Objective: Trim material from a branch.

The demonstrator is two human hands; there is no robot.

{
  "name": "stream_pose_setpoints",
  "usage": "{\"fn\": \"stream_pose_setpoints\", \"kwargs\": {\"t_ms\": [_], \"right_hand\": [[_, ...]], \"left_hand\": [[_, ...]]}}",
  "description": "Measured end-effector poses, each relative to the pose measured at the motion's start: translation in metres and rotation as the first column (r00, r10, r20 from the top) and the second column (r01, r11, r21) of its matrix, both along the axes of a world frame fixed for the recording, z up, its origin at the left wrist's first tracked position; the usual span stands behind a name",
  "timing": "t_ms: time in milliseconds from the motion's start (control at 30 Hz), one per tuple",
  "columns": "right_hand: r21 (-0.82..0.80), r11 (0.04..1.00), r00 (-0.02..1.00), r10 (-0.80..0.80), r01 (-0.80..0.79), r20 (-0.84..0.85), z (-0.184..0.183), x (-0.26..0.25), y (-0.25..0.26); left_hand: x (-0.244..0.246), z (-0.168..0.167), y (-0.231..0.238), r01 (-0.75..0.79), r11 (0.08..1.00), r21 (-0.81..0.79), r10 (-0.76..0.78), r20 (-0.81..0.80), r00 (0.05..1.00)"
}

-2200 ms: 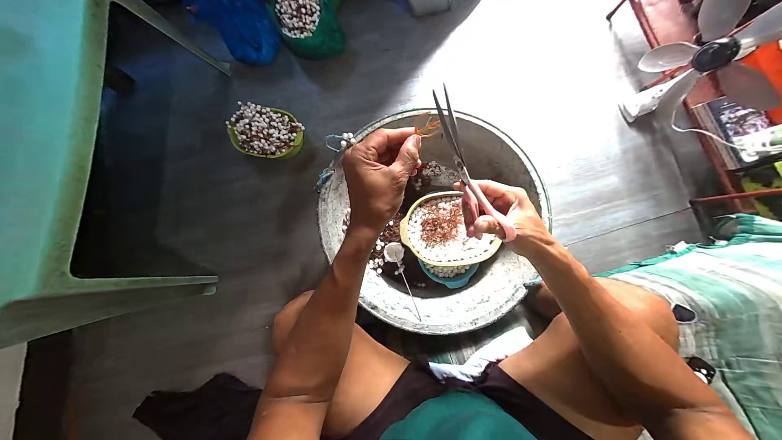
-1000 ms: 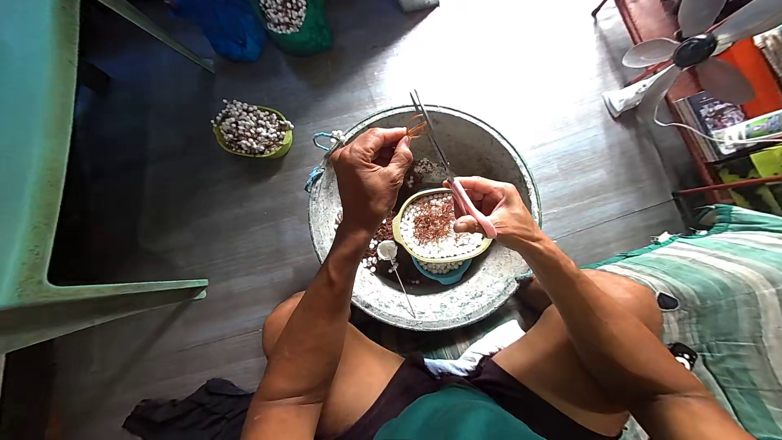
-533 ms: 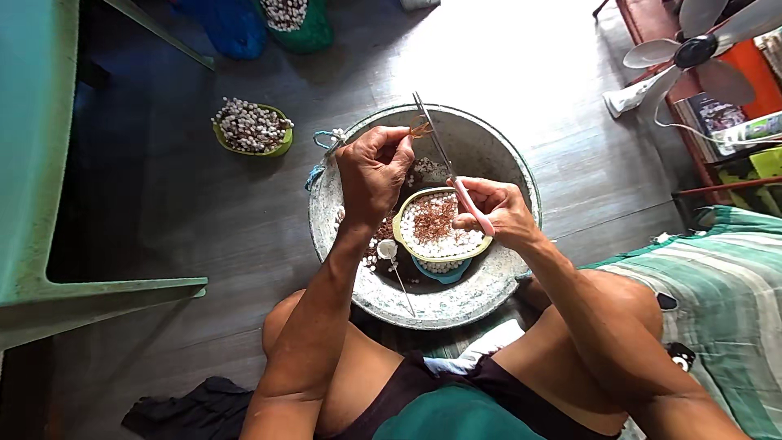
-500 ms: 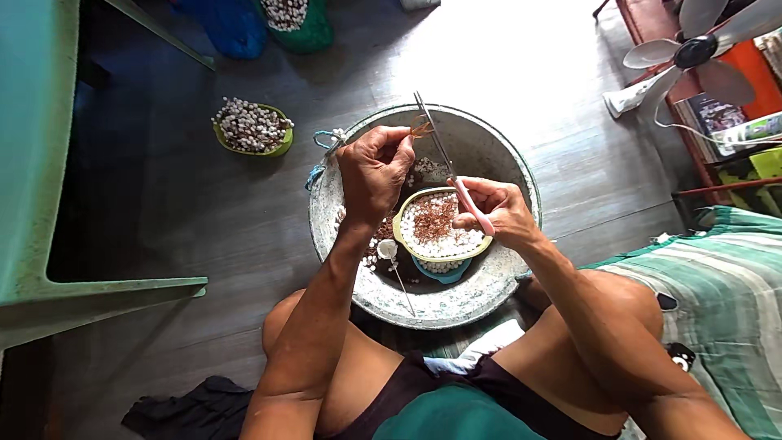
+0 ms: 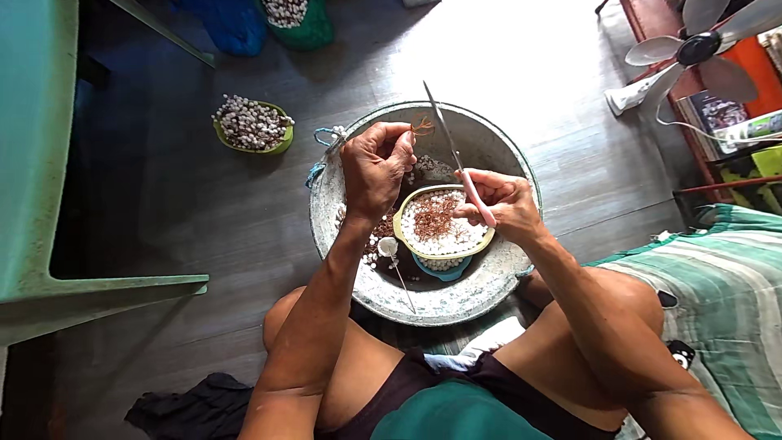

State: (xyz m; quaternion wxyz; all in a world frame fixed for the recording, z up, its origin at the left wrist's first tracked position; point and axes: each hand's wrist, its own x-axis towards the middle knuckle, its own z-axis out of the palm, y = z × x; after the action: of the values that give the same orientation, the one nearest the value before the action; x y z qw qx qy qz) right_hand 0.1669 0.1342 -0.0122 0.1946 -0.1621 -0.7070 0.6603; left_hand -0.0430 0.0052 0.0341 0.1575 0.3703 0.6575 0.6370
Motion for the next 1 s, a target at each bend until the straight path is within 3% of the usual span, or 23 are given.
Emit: {"fn": "stream_pose_setpoints", "kwargs": {"t_ms": [67,133,200,267,400,467,533,700,867,1000], "right_hand": [[0.094,0.995,0.995,-0.028,0.019,0.091,0.004,0.008,0.012],[0.334,0.942,0.954,-0.078,-0.024,0.289,0.006,0.016,0.039],[0.516,0.839,0.838,-0.152,-0.171,0.524,0.001,0.009,0.072],[0.554,0.744,0.661,-0.206,-0.373,0.722,-0.013,-0.004,0.102],[0.465,0.570,0.390,-0.259,-0.678,0.884,-0.051,-0.029,0.135],[0.406,0.471,0.311,-0.268,-0.783,0.912,-0.072,-0.037,0.147],[0.365,0.432,0.259,-0.286,-0.825,0.923,-0.090,-0.043,0.151],[0.251,0.380,0.157,-0.262,-0.890,0.952,-0.105,-0.067,0.134],[0.289,0.451,0.184,-0.264,-0.844,0.947,-0.149,-0.078,0.127],[0.201,0.429,0.064,-0.313,-0.881,0.947,-0.174,-0.083,0.125]], "left_hand": [[-0.002,0.002,-0.002,0.037,0.999,0.000,-0.037,0.093,0.995],[-0.004,0.005,-0.004,0.063,0.998,0.030,-0.068,0.227,0.972],[-0.006,0.010,-0.008,0.077,0.995,0.067,-0.096,0.365,0.926],[-0.008,0.015,-0.012,0.098,0.991,0.091,-0.130,0.484,0.866],[-0.008,0.024,-0.024,0.123,0.987,0.105,-0.160,0.548,0.821],[-0.009,0.024,-0.027,0.104,0.989,0.109,-0.146,0.518,0.843],[-0.009,0.022,-0.029,0.081,0.992,0.098,-0.119,0.495,0.861],[-0.010,0.024,-0.029,0.075,0.993,0.091,-0.109,0.468,0.877],[-0.016,0.022,-0.026,0.079,0.990,0.113,-0.124,0.480,0.869],[-0.018,0.023,-0.027,0.085,0.991,0.103,-0.125,0.501,0.856]]}}
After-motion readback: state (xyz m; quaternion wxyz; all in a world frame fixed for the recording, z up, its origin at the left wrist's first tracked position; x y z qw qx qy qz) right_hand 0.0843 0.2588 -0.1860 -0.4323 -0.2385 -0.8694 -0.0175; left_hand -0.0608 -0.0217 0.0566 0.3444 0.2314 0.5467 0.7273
